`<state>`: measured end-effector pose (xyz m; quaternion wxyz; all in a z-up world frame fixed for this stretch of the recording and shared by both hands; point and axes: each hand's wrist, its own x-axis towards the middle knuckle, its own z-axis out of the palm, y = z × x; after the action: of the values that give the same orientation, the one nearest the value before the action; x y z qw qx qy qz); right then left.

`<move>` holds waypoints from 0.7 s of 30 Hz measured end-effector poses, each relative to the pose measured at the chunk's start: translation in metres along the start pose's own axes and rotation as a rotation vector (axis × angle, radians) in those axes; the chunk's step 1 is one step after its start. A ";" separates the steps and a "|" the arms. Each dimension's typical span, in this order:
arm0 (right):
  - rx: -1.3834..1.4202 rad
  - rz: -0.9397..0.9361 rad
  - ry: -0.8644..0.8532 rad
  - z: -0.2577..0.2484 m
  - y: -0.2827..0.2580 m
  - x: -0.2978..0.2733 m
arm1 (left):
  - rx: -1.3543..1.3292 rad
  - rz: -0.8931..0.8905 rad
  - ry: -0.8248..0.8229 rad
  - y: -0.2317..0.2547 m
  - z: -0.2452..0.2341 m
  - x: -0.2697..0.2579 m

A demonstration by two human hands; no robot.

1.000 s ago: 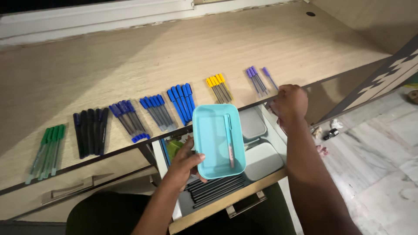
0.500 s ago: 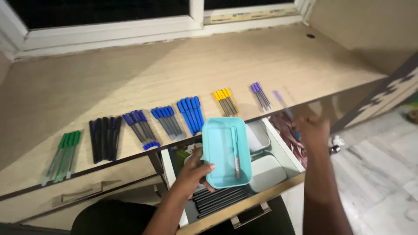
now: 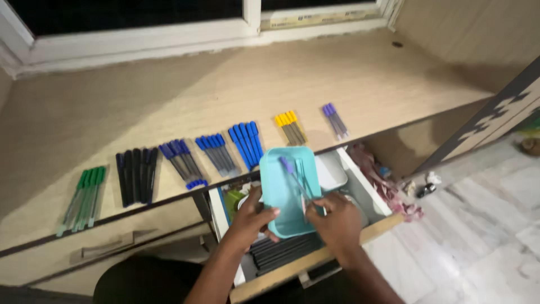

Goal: The person sits on the floor and organizes pens by color, moving them from a drawer to a desk and then into a light blue container. The person handles black, green, blue, yellow, and purple pens, placing them into the container one by one.

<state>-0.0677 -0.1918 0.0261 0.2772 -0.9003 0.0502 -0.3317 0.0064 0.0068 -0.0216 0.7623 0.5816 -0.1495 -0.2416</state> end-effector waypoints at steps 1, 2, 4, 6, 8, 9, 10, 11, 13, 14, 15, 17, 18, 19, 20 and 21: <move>-0.028 -0.042 0.008 0.000 0.001 -0.001 | 0.032 -0.003 -0.001 -0.001 0.000 0.000; -0.048 -0.012 -0.030 -0.001 0.004 -0.002 | 0.054 0.010 -0.003 -0.001 0.002 0.001; -0.084 0.045 -0.103 0.000 0.007 -0.004 | 0.099 0.039 -0.004 0.000 0.001 0.001; -0.057 0.113 -0.126 -0.001 0.007 -0.007 | 0.117 0.002 -0.025 0.001 0.004 0.000; -0.044 0.161 -0.152 -0.001 0.005 -0.006 | 0.135 0.004 -0.036 0.006 0.005 0.000; -0.048 0.178 -0.169 -0.002 0.004 -0.005 | 0.143 0.021 -0.039 0.007 0.005 0.000; -0.052 0.196 -0.191 -0.003 0.003 -0.006 | 0.147 0.034 -0.039 0.007 0.006 -0.001; -0.046 0.178 -0.180 -0.004 0.003 -0.006 | 0.145 0.041 -0.036 0.007 0.008 -0.001; -0.030 0.137 -0.157 -0.003 0.003 -0.004 | 0.146 0.057 -0.024 0.007 0.008 -0.001; -0.016 0.086 -0.125 -0.003 0.003 -0.004 | 0.128 0.041 -0.040 0.007 0.008 -0.001; -0.002 0.035 -0.093 -0.003 0.003 -0.003 | 0.111 0.025 -0.056 0.007 0.007 -0.002; 0.017 -0.024 -0.082 -0.003 0.004 -0.003 | 0.103 0.020 -0.068 0.007 0.008 -0.003; 0.022 -0.034 -0.103 -0.003 0.005 -0.002 | 0.113 0.032 -0.062 0.007 0.009 -0.003; 0.027 -0.044 -0.124 -0.003 0.005 0.000 | 0.124 0.044 -0.057 0.008 0.009 -0.003; 0.021 -0.061 -0.123 -0.003 0.005 0.000 | 0.116 0.039 -0.063 0.008 0.009 -0.002; 0.016 -0.078 -0.121 -0.003 0.005 0.000 | 0.108 0.035 -0.068 0.008 0.009 -0.002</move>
<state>-0.0693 -0.1972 0.0256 0.2735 -0.9179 -0.0045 -0.2875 0.0018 0.0024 -0.0113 0.7284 0.6104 -0.1984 -0.2397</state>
